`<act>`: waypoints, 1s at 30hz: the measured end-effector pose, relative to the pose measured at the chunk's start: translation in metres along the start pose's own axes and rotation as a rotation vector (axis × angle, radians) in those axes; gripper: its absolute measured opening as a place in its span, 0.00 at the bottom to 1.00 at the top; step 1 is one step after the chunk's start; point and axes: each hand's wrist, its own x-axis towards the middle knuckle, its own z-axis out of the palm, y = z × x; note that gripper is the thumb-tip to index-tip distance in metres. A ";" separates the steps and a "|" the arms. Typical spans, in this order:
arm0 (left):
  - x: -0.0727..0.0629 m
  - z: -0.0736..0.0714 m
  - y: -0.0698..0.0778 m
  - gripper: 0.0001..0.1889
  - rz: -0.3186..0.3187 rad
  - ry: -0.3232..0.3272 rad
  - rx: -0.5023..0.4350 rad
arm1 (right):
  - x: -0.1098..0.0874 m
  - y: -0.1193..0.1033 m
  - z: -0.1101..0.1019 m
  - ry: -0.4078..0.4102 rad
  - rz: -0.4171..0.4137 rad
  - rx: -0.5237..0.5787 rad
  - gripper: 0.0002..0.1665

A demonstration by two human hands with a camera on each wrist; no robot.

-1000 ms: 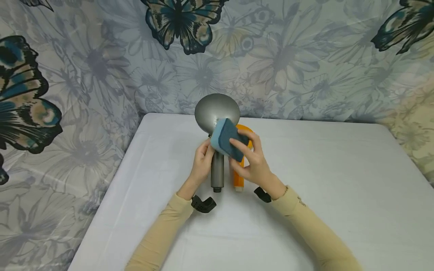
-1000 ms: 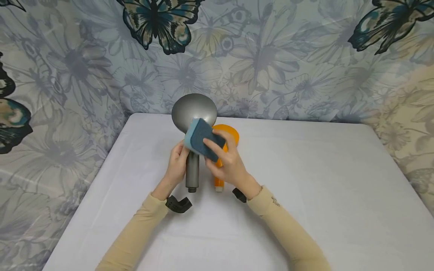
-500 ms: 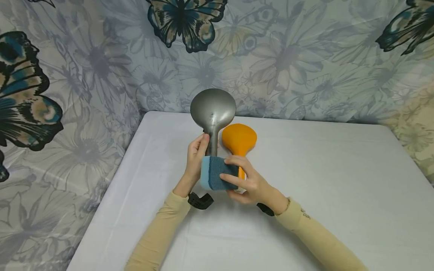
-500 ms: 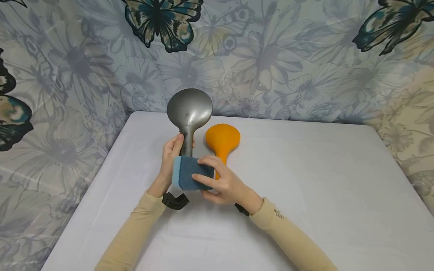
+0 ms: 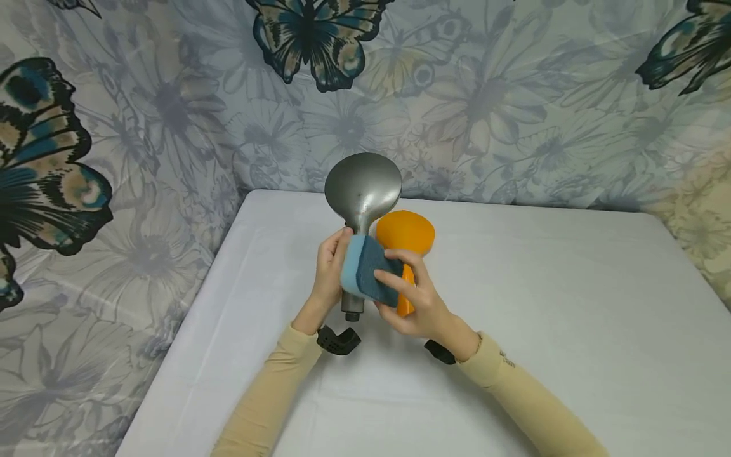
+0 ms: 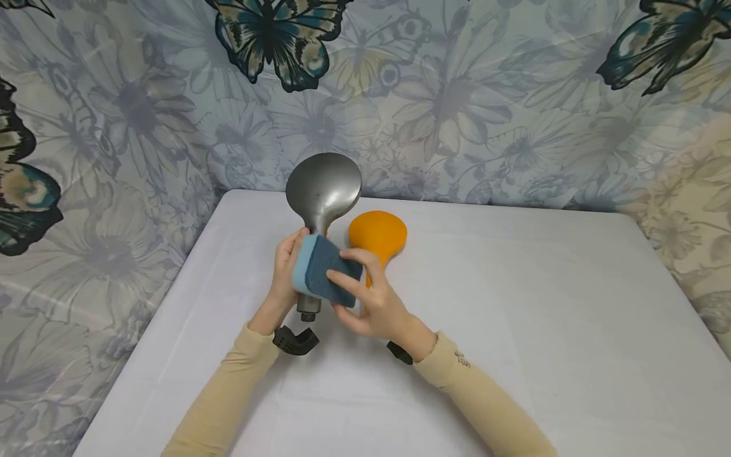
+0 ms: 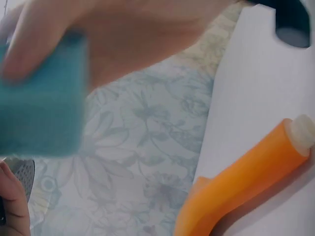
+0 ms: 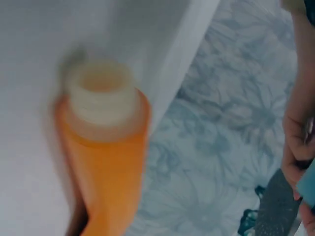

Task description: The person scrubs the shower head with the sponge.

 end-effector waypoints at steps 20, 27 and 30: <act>-0.003 0.012 -0.007 0.20 0.033 -0.018 0.128 | 0.024 0.030 -0.005 0.319 0.290 -0.215 0.23; -0.002 0.005 -0.008 0.18 0.019 0.016 0.069 | 0.010 0.007 0.004 0.123 0.177 0.044 0.20; -0.001 0.002 -0.007 0.17 -0.027 0.028 0.013 | -0.001 -0.007 0.007 0.042 0.078 0.148 0.20</act>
